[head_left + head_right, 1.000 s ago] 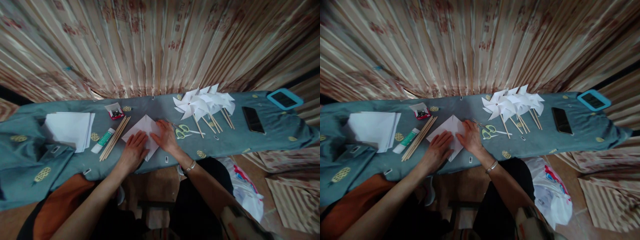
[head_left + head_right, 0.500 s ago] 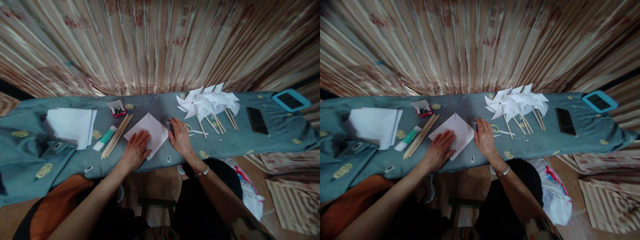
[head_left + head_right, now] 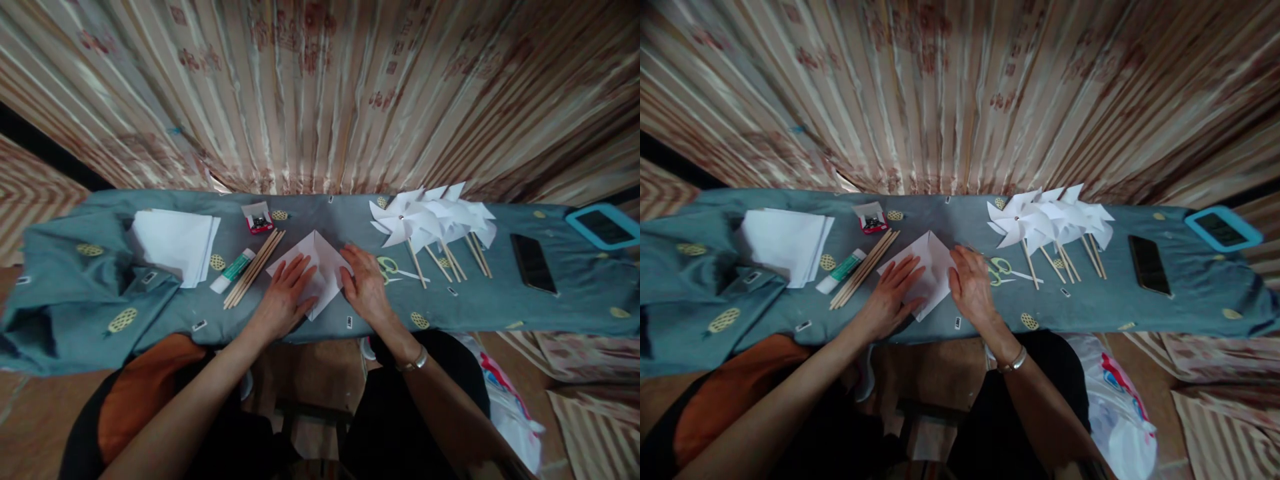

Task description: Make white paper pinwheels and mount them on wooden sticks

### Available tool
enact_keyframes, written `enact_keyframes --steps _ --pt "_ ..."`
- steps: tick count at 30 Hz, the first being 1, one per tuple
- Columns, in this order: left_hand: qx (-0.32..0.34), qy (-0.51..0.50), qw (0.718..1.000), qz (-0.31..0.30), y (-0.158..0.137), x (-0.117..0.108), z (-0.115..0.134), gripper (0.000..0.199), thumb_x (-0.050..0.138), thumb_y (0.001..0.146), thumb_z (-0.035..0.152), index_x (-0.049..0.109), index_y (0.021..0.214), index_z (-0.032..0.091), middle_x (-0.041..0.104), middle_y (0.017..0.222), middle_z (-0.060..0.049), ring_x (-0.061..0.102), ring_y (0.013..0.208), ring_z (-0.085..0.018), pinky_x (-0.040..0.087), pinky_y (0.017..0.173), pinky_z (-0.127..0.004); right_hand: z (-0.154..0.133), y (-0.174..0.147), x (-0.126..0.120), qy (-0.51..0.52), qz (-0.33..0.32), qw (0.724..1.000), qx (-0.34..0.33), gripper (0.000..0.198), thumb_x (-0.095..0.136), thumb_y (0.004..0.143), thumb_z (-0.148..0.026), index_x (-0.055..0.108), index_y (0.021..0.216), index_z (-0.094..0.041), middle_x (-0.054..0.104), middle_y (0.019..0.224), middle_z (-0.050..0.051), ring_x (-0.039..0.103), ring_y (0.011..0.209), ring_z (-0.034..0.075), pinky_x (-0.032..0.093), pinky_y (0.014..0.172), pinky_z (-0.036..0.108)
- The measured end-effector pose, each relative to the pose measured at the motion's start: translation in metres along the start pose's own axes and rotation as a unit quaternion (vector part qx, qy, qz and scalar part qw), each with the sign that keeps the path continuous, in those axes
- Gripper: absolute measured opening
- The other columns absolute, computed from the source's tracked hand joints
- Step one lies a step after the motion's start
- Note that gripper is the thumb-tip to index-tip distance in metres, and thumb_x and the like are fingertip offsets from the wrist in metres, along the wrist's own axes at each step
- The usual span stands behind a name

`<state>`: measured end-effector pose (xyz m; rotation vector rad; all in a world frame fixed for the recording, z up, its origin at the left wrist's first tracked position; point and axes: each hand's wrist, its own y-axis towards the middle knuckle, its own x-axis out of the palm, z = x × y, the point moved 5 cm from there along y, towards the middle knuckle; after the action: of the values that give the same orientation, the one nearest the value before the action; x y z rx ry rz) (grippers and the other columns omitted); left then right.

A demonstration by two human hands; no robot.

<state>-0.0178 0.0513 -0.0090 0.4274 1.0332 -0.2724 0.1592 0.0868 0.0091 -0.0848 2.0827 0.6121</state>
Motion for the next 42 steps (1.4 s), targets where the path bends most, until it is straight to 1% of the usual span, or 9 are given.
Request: enact_keyframes --steps 4,10,19,24,28,31,34,36,42 --pt "-0.032 -0.014 0.994 0.101 -0.009 -0.041 -0.015 0.042 0.05 0.095 0.03 0.052 0.136 0.021 0.057 0.14 -0.013 0.049 0.134 -0.028 0.038 0.113 -0.052 -0.003 0.0 0.006 0.013 0.002 1.0 -0.011 0.039 0.041 0.097 -0.028 0.06 0.127 -0.012 0.062 0.134 0.017 0.052 0.129 0.029 0.042 0.108 0.052" --pt "-0.197 0.052 0.958 0.203 -0.058 -0.094 -0.077 0.041 0.059 0.087 0.043 0.064 0.121 0.021 0.067 0.116 -0.011 0.058 0.113 -0.031 0.048 0.099 -0.046 -0.01 0.002 0.009 0.013 -0.01 0.999 -0.034 0.037 0.044 0.097 -0.027 0.061 0.126 -0.013 0.063 0.132 0.016 0.055 0.125 0.028 0.043 0.108 0.051" --pt "-0.256 0.063 0.957 0.119 -0.076 -0.073 -0.101 0.044 0.056 0.084 0.048 0.07 0.108 0.014 0.069 0.109 -0.016 0.062 0.107 -0.032 0.048 0.098 -0.044 -0.019 0.004 0.014 0.024 -0.032 0.998 -0.046 0.036 0.045 0.097 -0.027 0.062 0.124 -0.013 0.064 0.131 0.015 0.056 0.124 0.028 0.045 0.108 0.05" --pt "-0.292 0.004 0.942 0.164 -0.072 -0.079 -0.105 0.032 0.058 0.079 0.042 0.072 0.096 0.018 0.071 0.1 -0.012 0.065 0.1 -0.03 0.05 0.094 -0.041 -0.022 0.006 0.01 0.039 -0.025 0.998 -0.045 0.035 0.046 0.096 -0.027 0.064 0.122 -0.013 0.065 0.129 0.015 0.056 0.123 0.028 0.044 0.109 0.049" --pt "-0.326 -0.184 0.895 0.244 -0.07 -0.085 -0.087 0.035 0.071 0.07 0.048 0.073 0.09 0.02 0.072 0.091 -0.007 0.065 0.087 -0.026 0.051 0.085 -0.037 -0.026 0.007 0.006 0.151 -0.03 0.988 0.015 0.032 0.051 0.093 -0.028 0.067 0.118 -0.016 0.068 0.124 0.014 0.06 0.119 0.026 0.046 0.106 0.047" --pt "-0.303 -0.401 0.842 0.194 -0.054 -0.066 -0.051 0.041 0.08 0.063 0.047 0.074 0.09 0.017 0.072 0.09 -0.007 0.065 0.082 -0.022 0.051 0.077 -0.033 -0.028 0.003 0.017 0.358 -0.121 0.917 0.127 0.036 0.068 0.083 -0.041 0.069 0.113 -0.021 0.072 0.116 0.01 0.067 0.102 0.023 0.055 0.087 0.039" --pt "-0.251 -0.475 0.837 0.108 -0.036 -0.045 -0.014 0.033 0.081 0.065 0.04 0.076 0.088 0.016 0.073 0.085 -0.006 0.066 0.081 -0.021 0.051 0.077 -0.032 -0.038 -0.003 0.029 0.547 -0.195 0.785 0.214 0.047 0.083 0.066 -0.045 0.072 0.108 -0.025 0.074 0.109 0.006 0.069 0.093 0.02 0.054 0.083 0.035" --pt "-0.23 -0.484 0.841 0.076 -0.028 -0.035 -0.002 0.029 0.08 0.067 0.036 0.077 0.089 0.017 0.074 0.087 -0.006 0.067 0.082 -0.02 0.052 0.078 -0.031 -0.042 -0.005 0.029 0.609 -0.199 0.727 0.248 0.044 0.087 0.062 -0.041 0.075 0.1 -0.024 0.076 0.101 0.003 0.069 0.088 0.018 0.053 0.085 0.033" --pt "-0.248 -0.499 0.829 0.047 -0.021 -0.027 -0.002 0.041 0.081 0.066 0.04 0.076 0.099 0.017 0.076 0.091 -0.006 0.067 0.077 -0.019 0.053 0.074 -0.032 -0.038 0.0 0.023 0.648 -0.163 0.681 0.299 0.029 0.089 0.06 -0.04 0.078 0.078 -0.02 0.075 0.077 0.002 0.061 0.064 0.01 0.048 0.059 0.022"
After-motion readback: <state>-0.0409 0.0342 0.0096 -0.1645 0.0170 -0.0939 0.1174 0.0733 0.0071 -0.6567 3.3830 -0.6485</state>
